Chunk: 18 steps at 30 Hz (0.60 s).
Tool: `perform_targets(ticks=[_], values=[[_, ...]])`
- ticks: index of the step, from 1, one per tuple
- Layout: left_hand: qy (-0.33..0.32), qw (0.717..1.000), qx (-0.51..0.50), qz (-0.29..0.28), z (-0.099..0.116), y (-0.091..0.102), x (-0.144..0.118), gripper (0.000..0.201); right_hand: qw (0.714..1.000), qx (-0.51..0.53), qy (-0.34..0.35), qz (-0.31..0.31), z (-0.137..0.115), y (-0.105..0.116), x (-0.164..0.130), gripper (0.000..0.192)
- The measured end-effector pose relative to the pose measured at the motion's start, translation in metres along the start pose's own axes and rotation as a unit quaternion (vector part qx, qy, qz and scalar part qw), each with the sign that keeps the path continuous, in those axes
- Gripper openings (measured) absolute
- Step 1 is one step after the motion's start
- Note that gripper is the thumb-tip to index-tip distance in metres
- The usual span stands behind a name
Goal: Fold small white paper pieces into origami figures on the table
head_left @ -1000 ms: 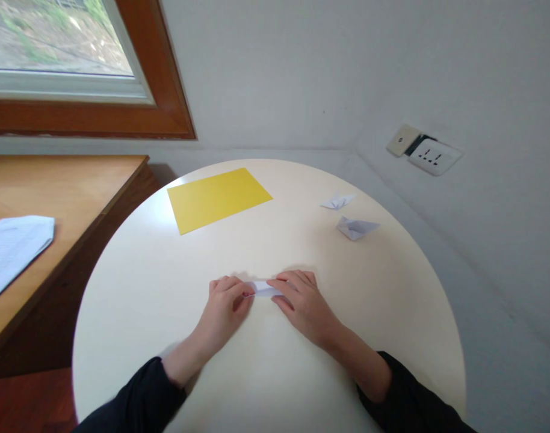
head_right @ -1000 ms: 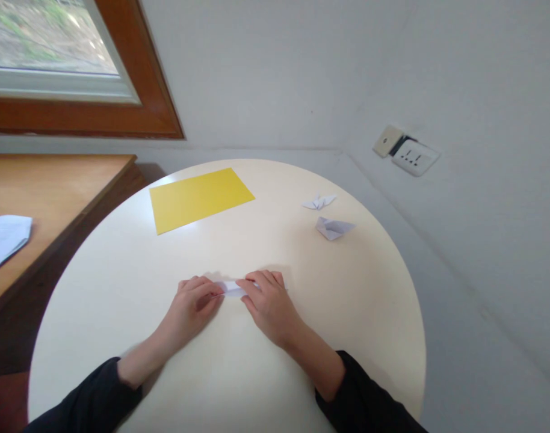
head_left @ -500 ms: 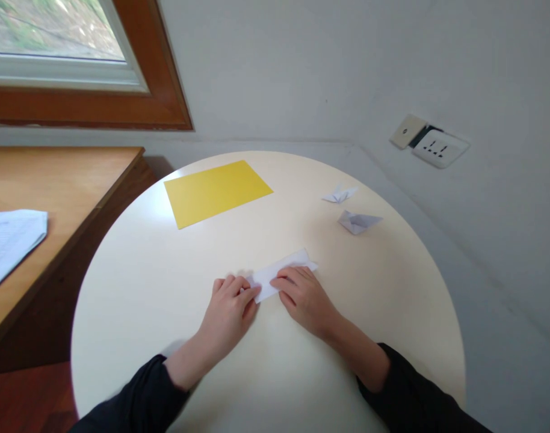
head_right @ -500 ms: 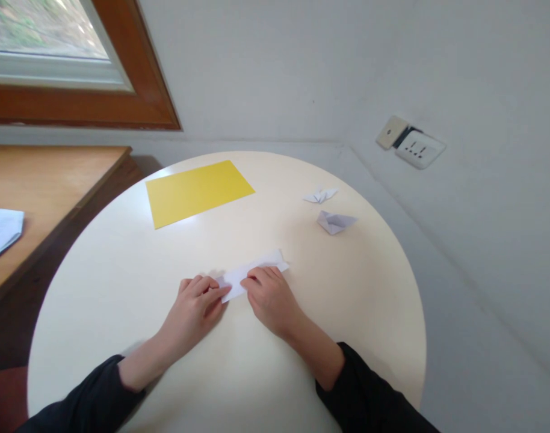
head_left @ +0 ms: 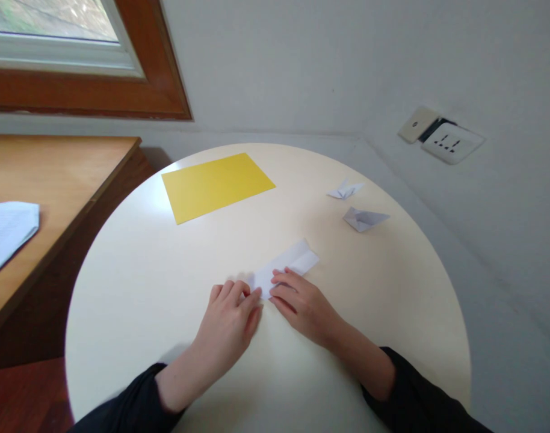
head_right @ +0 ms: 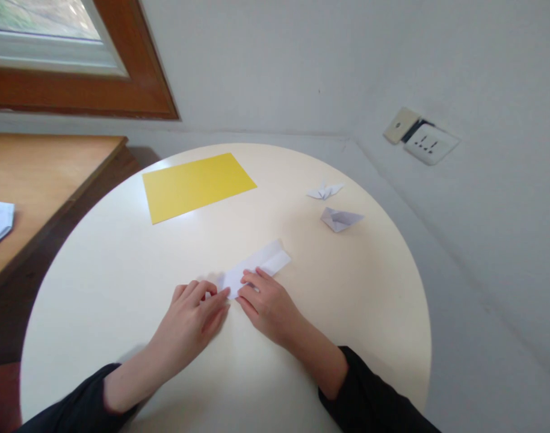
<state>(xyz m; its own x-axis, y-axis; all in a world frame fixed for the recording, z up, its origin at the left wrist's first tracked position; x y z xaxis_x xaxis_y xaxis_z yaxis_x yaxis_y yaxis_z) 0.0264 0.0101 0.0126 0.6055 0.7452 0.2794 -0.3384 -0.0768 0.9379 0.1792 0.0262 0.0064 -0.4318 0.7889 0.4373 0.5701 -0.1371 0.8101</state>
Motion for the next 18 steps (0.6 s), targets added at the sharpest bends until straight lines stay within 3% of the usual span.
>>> perform_targets(ticks=[18], values=[[-0.02,1.0,-0.005,0.015,-0.0033,0.008,0.0013,0.021,0.992,0.07,-0.102,0.022,-0.0002,-0.0047,0.0036,0.011]])
Point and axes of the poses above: each hand's wrist, its own x-axis towards the middle knuckle, its own y-axis out of the back of the hand, z = x × y, the point moved 3 cm from there along x, towards the middle knuckle, and after that the axes turned 10 degrees about -y, right-handed, at the moved point
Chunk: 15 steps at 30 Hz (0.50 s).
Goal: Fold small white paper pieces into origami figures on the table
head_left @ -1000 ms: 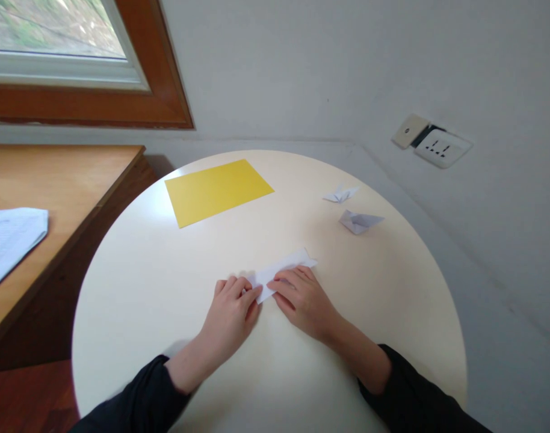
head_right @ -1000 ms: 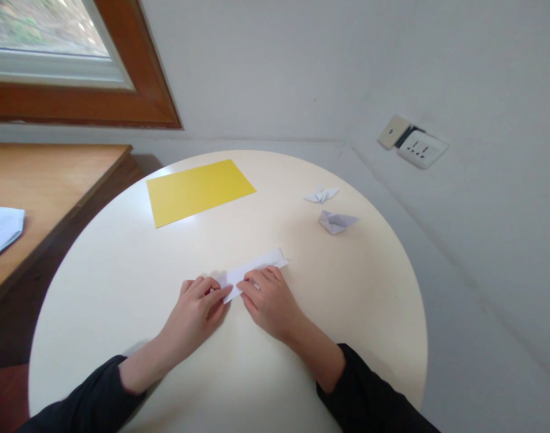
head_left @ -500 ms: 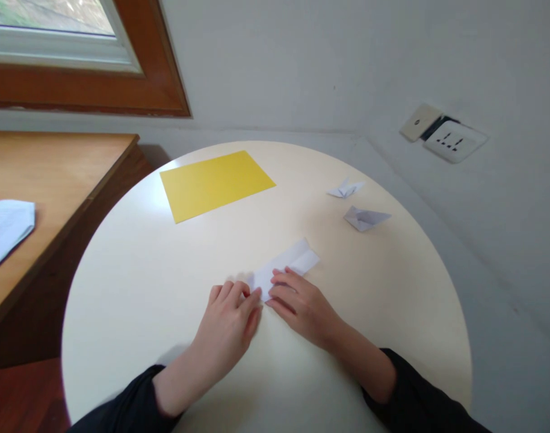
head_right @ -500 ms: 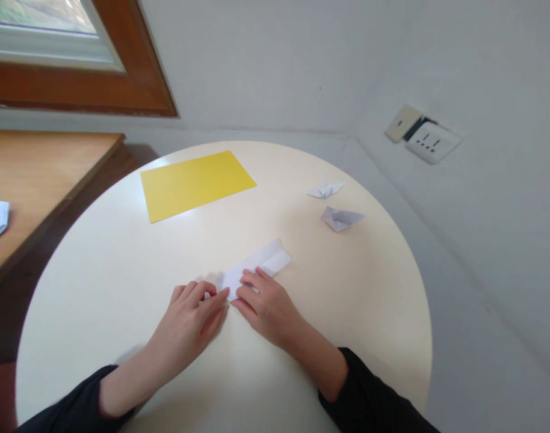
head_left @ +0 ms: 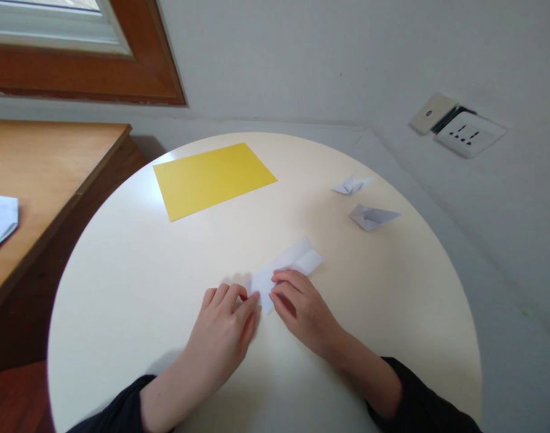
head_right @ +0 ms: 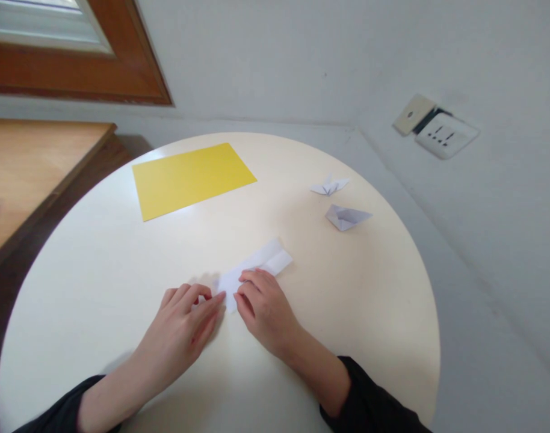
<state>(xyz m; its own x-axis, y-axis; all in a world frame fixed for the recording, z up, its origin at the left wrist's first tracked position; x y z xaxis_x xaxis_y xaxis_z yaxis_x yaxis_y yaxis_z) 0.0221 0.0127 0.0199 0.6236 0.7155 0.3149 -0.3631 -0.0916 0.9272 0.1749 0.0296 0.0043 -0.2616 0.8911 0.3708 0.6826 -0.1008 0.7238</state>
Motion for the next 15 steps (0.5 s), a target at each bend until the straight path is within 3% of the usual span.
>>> perform_targets(ticks=[5,8,11,15], values=[[0.001,1.0,-0.003,0.002,-0.0031,0.0003,0.001,0.021,0.995,0.034,-0.012,-0.091,-0.0003,0.0073,0.0019,0.009],[0.004,1.0,-0.005,0.001,-0.0051,0.0004,0.0016,0.02,0.988,0.037,-0.007,-0.147,-0.0003,0.0099,0.0017,0.023],[0.005,1.0,-0.005,-0.004,-0.0036,0.0007,0.0016,0.019,0.99,0.028,-0.011,-0.137,0.002,0.0085,0.0017,0.022],[0.009,1.0,-0.012,0.0,-0.0039,-0.0007,0.0005,0.019,0.995,0.011,0.023,-0.099,0.0019,0.0044,0.0026,0.005]])
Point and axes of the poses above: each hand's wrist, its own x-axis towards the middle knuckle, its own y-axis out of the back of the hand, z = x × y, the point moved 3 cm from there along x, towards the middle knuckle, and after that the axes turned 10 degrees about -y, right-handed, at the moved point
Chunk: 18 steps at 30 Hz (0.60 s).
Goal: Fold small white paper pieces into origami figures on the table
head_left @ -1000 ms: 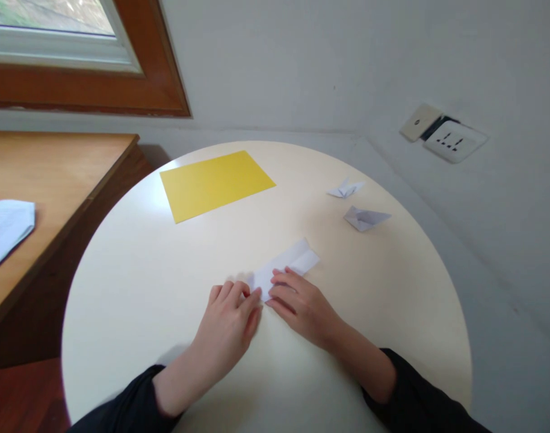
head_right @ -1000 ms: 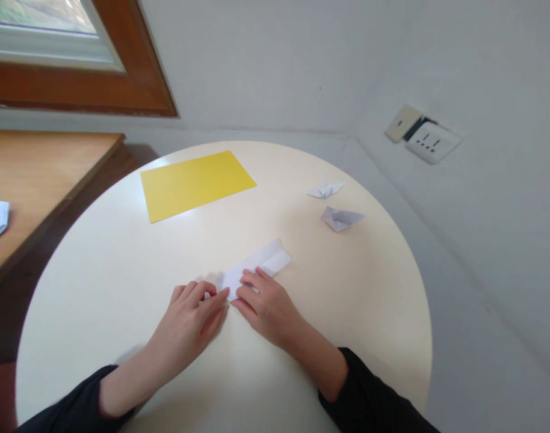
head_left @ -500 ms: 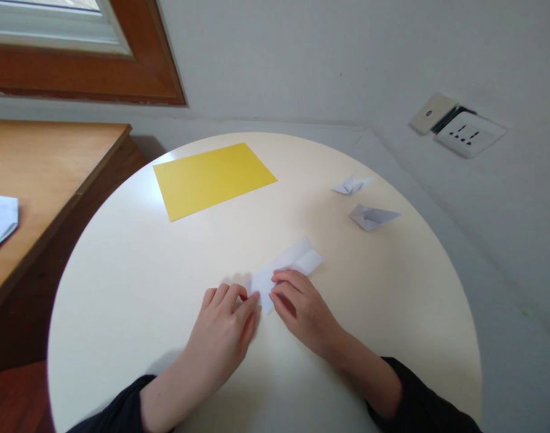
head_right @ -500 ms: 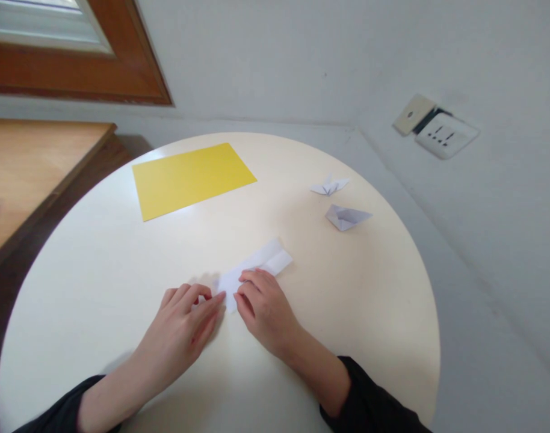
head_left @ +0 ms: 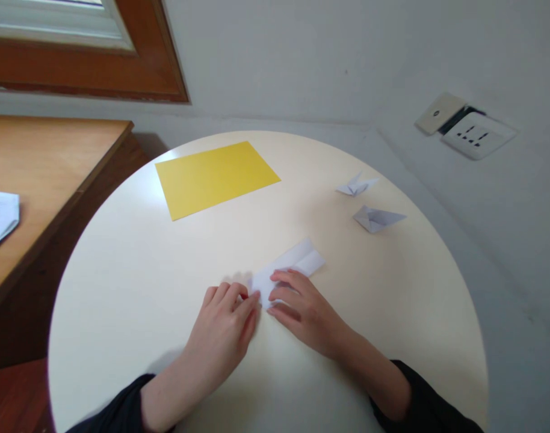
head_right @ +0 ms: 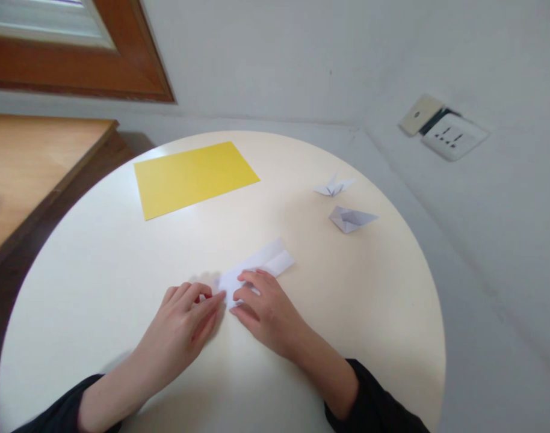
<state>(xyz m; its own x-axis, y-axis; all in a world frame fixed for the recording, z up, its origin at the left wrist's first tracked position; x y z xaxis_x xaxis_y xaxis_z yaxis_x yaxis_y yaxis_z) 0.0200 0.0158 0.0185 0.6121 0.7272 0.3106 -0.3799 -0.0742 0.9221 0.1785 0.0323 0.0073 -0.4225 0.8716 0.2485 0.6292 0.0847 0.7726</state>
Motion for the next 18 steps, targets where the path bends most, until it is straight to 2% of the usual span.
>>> perform_targets(ticks=[3,5,7,10,12,14,18], values=[[0.017,0.999,-0.012,0.037,-0.024,-0.001,0.004,0.021,1.0,-0.009,0.011,0.017,-0.001,0.0,0.001,0.01],[0.045,0.995,0.0,0.092,-0.057,0.002,0.01,0.023,1.0,-0.013,0.014,0.023,0.0,0.001,0.001,0.013],[0.095,0.99,0.021,0.107,-0.101,0.005,0.018,0.031,0.999,-0.016,0.021,0.027,0.0,0.001,0.001,0.013],[0.176,0.978,0.065,0.088,-0.165,0.011,0.028,0.046,0.999,-0.018,0.023,0.025,0.001,0.001,0.001,0.014],[0.228,0.971,0.057,0.052,-0.193,0.012,0.032,0.043,0.999,-0.019,0.017,0.024,0.001,0.001,0.001,0.013],[0.219,0.974,0.046,0.037,-0.204,0.013,0.034,0.037,0.999,-0.019,0.013,0.025,0.001,0.001,0.001,0.012],[0.211,0.975,0.054,0.051,-0.202,0.016,0.033,0.035,0.999,-0.02,0.01,0.025,-0.001,0.002,0.001,0.011]])
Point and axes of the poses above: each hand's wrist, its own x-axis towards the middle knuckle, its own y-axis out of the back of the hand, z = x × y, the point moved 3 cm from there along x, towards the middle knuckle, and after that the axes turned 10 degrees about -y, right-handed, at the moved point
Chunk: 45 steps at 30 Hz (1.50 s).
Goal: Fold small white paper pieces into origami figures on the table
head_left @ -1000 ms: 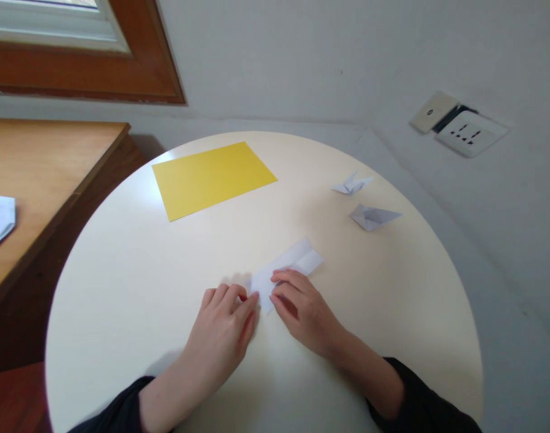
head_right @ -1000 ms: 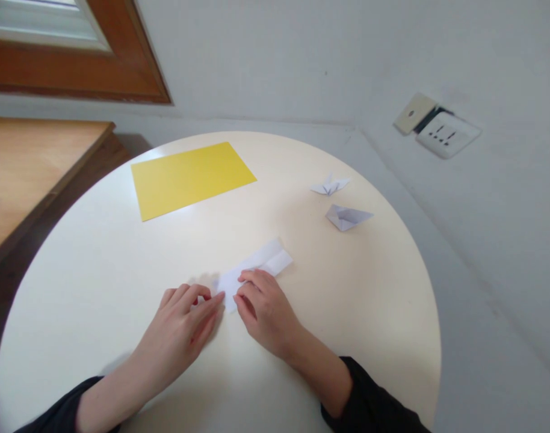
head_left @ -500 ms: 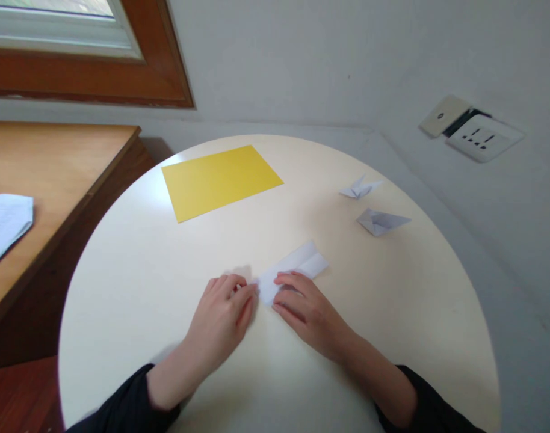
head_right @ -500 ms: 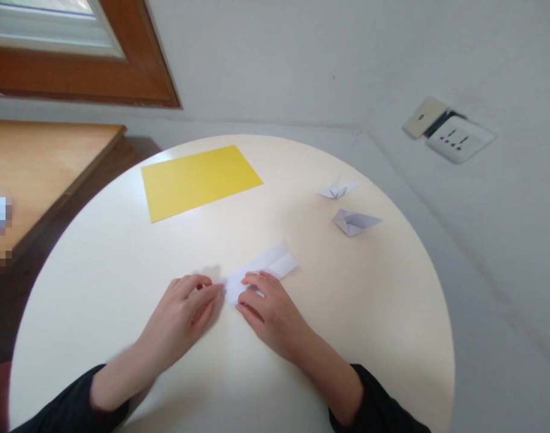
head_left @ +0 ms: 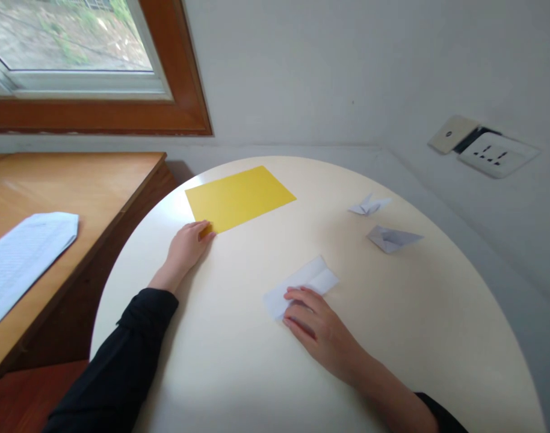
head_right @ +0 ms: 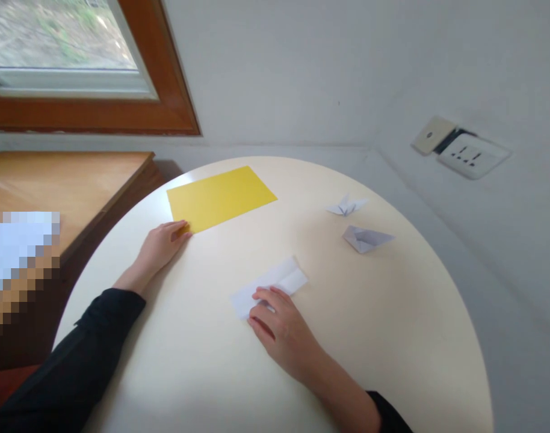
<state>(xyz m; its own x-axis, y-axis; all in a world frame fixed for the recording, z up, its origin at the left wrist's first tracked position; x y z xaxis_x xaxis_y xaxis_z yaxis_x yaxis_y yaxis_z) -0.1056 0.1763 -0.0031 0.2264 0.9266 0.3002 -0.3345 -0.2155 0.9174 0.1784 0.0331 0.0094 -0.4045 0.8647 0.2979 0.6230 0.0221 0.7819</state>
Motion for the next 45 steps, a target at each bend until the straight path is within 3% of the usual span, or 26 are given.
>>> perform_targets(ticks=[6,14,26,31,33,36,41,43,45], values=[[-0.032,0.999,-0.005,-0.01,0.009,0.007,-0.007,0.037,1.0,0.001,0.004,0.007,0.0,0.0,-0.001,0.012],[-0.045,0.998,-0.039,0.03,0.013,0.005,-0.008,0.03,1.0,-0.004,0.001,0.008,0.0,-0.002,-0.001,0.01],[-0.019,0.996,-0.06,0.066,0.013,0.008,-0.005,0.03,1.0,0.002,0.002,0.015,-0.001,-0.002,-0.001,0.009],[0.0,0.994,-0.071,0.08,0.012,0.007,-0.004,0.029,0.998,0.017,0.03,0.054,-0.006,0.009,0.007,0.008],[0.001,0.994,-0.076,0.08,0.012,0.008,-0.004,0.029,0.994,-0.004,0.062,0.088,-0.007,0.016,0.025,0.012],[-0.008,0.994,-0.081,0.076,0.013,0.009,-0.004,0.03,0.989,-0.071,0.084,0.098,-0.002,0.018,0.076,0.013],[-0.014,0.993,-0.094,0.072,0.013,0.008,-0.005,0.031,0.979,-0.2,0.046,0.0,0.015,-0.01,0.179,0.027],[-0.01,0.991,-0.108,0.073,0.013,0.008,-0.006,0.029,0.968,-0.235,0.057,-0.061,0.017,-0.025,0.204,0.016],[0.005,0.987,-0.13,0.097,0.013,0.011,-0.007,0.026,0.961,-0.255,0.054,-0.094,0.017,-0.035,0.218,0.018]])
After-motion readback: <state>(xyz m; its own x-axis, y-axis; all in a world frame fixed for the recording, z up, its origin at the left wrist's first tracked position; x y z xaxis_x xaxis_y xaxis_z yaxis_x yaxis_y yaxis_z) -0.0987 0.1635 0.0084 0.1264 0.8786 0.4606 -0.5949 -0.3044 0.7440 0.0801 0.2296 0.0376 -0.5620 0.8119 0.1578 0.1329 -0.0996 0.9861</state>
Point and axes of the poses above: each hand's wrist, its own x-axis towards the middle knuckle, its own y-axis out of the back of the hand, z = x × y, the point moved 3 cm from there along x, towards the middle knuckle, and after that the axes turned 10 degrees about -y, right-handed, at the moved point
